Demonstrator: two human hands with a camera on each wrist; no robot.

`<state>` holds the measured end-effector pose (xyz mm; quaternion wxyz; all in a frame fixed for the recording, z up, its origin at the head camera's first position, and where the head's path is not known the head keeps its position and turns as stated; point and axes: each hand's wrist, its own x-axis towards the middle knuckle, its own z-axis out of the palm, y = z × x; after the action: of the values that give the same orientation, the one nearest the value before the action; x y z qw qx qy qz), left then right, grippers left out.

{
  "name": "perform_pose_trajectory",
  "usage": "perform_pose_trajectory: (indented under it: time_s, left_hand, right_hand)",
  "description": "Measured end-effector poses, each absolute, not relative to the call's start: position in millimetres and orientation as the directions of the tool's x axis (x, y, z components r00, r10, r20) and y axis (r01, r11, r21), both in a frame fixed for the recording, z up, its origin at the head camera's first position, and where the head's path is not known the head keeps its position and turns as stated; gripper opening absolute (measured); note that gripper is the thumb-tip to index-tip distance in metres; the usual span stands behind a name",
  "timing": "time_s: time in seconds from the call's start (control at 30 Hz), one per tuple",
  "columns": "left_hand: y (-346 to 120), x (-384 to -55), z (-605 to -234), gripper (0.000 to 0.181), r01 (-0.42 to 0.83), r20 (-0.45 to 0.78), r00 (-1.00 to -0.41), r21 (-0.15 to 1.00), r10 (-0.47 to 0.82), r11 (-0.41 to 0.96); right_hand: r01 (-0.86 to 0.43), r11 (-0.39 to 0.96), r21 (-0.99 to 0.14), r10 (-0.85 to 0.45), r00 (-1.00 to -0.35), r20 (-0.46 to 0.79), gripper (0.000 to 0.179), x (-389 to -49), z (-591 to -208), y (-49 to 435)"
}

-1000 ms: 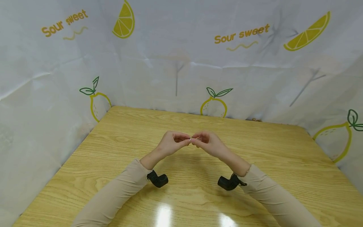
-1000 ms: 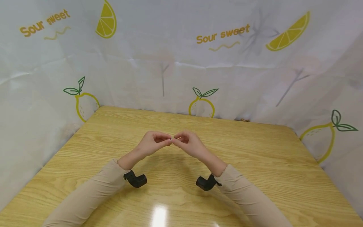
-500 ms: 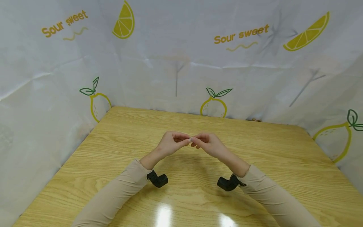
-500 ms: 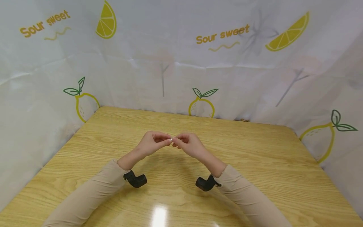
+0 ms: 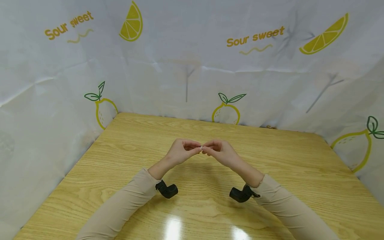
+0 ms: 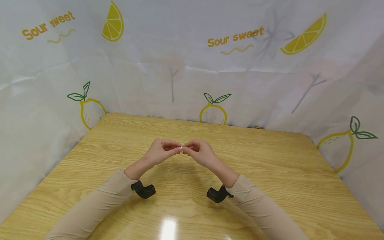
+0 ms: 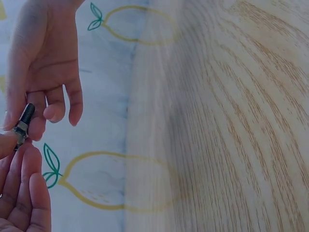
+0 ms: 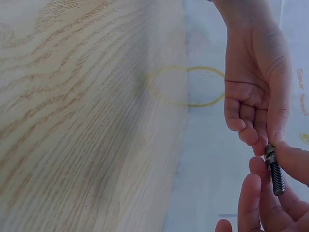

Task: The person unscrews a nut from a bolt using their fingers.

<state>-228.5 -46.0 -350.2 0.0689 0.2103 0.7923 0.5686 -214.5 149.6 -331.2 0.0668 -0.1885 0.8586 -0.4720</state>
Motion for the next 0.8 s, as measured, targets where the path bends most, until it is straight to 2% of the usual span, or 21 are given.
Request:
perform_pose_trajectory:
  time_s: [0.2,0.47,0.63,0.8]
  left_hand:
    - [-46.2,-229.0,-350.8,0.028,0.251,0.133,-0.902,0.935,0.412,0.249]
    - [-46.5,-228.6,-350.6,0.027,0.247,0.13,-0.904,0.937,0.408,0.248]
    - [-46.5,-228.8,-350.8,0.029,0.257,0.138,-0.899,0.935,0.416,0.244]
    - [-46.2,-229.6,-351.3,0.029,0.265,0.141,-0.895,0.931,0.422,0.252]
  right_hand:
    - [-0.237,0.457,-0.857,-0.367,-0.928,0.06,0.038,-214.4,-330.8,149.2]
    - [-0.233,0.497,-0.836,-0.366,-0.93,0.041,0.031,-214.7,-329.9,148.8]
    - [-0.244,0.48,-0.843,-0.358,-0.931,0.066,0.038,-214.2,-329.7,148.8]
    - [-0.244,0.491,-0.836,-0.367,-0.928,0.055,0.032,-213.7,-329.0,148.7]
